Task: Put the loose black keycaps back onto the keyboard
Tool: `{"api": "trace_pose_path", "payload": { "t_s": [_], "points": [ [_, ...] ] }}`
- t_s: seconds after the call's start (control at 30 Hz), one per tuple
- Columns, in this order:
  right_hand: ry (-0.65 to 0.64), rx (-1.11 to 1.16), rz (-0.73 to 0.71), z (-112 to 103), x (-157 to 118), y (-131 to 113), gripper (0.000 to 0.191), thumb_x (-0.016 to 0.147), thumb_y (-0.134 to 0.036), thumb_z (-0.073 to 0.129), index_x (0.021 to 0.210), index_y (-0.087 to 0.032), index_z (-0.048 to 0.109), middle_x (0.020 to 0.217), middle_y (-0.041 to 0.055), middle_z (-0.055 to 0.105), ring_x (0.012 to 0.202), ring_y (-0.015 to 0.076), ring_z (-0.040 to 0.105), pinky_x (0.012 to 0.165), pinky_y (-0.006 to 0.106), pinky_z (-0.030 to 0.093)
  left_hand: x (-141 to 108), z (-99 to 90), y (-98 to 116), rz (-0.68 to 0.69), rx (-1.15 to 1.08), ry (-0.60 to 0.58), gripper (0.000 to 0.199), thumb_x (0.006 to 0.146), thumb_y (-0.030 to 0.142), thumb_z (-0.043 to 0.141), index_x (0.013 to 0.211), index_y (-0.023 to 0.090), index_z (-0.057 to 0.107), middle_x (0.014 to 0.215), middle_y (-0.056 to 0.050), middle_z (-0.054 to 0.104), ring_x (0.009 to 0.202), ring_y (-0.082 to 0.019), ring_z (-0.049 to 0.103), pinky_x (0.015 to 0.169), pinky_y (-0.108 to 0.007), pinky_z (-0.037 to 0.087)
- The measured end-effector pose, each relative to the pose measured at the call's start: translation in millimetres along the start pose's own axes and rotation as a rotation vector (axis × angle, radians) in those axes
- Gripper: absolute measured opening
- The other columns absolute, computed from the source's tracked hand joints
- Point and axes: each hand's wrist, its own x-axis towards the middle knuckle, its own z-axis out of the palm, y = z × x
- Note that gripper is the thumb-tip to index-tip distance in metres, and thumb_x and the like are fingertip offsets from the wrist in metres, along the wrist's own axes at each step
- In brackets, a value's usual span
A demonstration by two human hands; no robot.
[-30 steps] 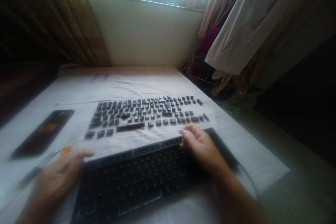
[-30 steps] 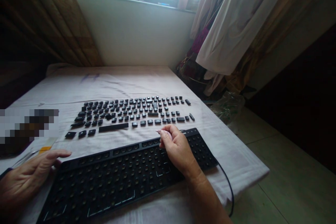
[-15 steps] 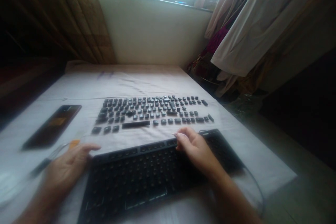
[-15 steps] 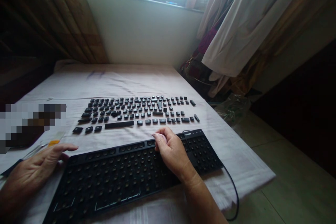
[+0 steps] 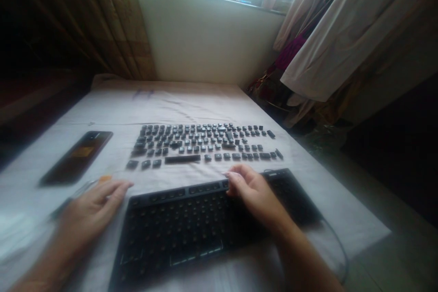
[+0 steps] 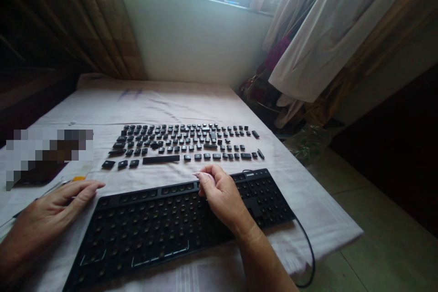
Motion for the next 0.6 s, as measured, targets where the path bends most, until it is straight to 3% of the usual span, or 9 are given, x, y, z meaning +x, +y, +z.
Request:
{"api": "trace_pose_path", "payload": {
  "t_s": [0.17,0.6],
  "points": [
    [-0.044,-0.010,-0.033,8,1,-2,0.028,0.088,-0.049,0.055,0.081,-0.022,0.057,0.064,-0.0024,0.058,0.063,0.0154,0.056,0.063,0.026,0.045,0,-2.1,4,-0.021,-0.006,-0.043,0.052,0.071,0.065,0.045,0.090,0.030,0.079,0.102,0.002,0.080,0.097,-0.024,0.074,0.079,-0.031,0.058],
    [-0.109,0.025,-0.008,22,2,-6,0.031,0.087,-0.051,0.057,0.081,-0.021,0.058,0.064,-0.0025,0.059,0.063,0.0148,0.056,0.065,0.026,0.045,-5,-1.0,5,0.079,-0.024,-0.008,0.049,0.079,0.063,0.047,0.091,0.028,0.079,0.098,0.000,0.080,0.089,-0.021,0.075,0.070,-0.024,0.056]
  ]
}}
